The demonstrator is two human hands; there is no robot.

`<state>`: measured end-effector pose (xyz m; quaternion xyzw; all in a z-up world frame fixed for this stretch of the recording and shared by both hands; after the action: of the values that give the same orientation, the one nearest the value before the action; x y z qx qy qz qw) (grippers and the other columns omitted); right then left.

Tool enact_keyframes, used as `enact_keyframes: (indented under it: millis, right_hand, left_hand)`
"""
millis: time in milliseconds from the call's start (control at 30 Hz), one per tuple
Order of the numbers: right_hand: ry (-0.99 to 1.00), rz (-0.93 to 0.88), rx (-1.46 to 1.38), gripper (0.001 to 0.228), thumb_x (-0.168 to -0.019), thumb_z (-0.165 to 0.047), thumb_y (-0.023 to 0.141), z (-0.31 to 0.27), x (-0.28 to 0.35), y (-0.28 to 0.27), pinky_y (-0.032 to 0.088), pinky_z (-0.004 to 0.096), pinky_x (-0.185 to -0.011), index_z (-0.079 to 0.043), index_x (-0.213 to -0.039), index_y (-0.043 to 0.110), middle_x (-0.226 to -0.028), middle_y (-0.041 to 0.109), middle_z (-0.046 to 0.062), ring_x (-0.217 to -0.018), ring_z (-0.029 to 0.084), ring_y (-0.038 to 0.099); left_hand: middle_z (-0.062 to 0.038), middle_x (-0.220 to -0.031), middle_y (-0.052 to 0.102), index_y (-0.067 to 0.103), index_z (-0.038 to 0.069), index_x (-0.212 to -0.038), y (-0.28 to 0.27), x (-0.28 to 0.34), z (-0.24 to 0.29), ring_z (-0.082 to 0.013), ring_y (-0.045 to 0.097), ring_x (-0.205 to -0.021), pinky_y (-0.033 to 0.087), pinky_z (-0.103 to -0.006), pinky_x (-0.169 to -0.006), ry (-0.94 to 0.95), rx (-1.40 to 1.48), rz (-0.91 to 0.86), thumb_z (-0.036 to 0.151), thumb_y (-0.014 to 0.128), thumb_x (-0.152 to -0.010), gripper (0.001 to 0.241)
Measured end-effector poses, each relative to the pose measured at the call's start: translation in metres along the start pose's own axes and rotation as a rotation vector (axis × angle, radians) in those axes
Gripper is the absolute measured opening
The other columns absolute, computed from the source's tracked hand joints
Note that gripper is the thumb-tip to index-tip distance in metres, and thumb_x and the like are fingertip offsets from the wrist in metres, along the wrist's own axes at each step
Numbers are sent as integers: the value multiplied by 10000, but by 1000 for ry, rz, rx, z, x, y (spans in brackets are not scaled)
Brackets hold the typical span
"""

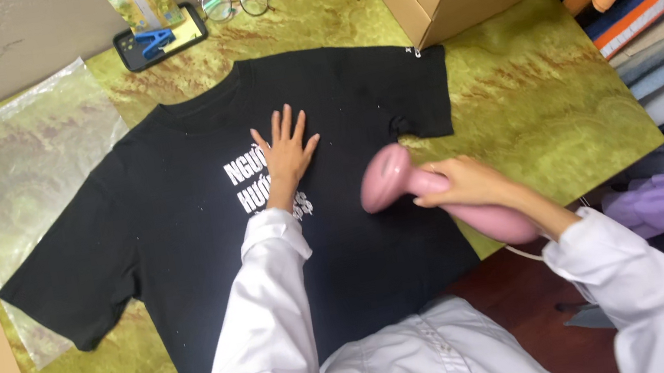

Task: The person smooths a black t-shirt on a table and then uses a pink handheld garment steamer to steam the front and sleeves of the shirt.

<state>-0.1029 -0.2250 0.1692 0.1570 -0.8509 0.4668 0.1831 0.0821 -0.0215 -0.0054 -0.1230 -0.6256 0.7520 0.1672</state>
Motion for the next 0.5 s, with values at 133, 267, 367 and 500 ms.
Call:
enact_keyframes:
  millis: [133, 267, 367, 500]
  right_hand:
    - [-24, 91, -69, 594, -646, -532, 657, 14, -20, 34, 445, 439, -855, -169, -1110, 577, -1018, 633, 105, -991, 328, 563]
    - [-39, 164, -196, 625, -676, -474, 656, 30, -10, 57, 439, 455, -872, -129, -1179, 518, -1060, 601, 153, -1016, 349, 538]
    - [-16, 186, -200, 625, -684, -453, 657, 54, 13, 68, 445, 467, -858, -96, -1177, 517, -1051, 599, 177, -1006, 367, 541]
    - [63, 145, -190, 675, -674, -475, 649, 65, 58, 67, 436, 483, -870, -81, -1201, 495, -1063, 589, 201, -1015, 378, 536]
  left_hand:
    - [22, -1458, 155, 263, 300, -1364, 4, 46, 31, -196, 134, -1340, 7, -603, -1029, 107, 203, 17, 480, 313, -916, 485]
    - [74, -1467, 85, 234, 364, -1357, 5, 60, 41, -202, 36, -1353, -40, -648, -1000, 119, 98, -47, 496, 223, -917, 459]
    - [76, -1471, 41, 192, 375, -1367, 3, 62, 46, -205, 9, -1353, -38, -656, -998, 117, 16, -57, 572, 208, -891, 516]
    - [59, -1474, 31, 179, 370, -1371, 8, 60, 47, -213, 8, -1351, -31, -667, -986, 117, -36, -36, 597, 192, -888, 534]
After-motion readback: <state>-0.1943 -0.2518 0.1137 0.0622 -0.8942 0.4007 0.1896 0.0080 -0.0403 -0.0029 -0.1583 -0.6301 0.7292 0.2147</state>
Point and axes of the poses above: each hand's wrist, its own x-axis away from the middle knuckle, its own y-axis out of the palm, z = x × y, the point moved 5 cm from there along -x, towards the middle knuckle
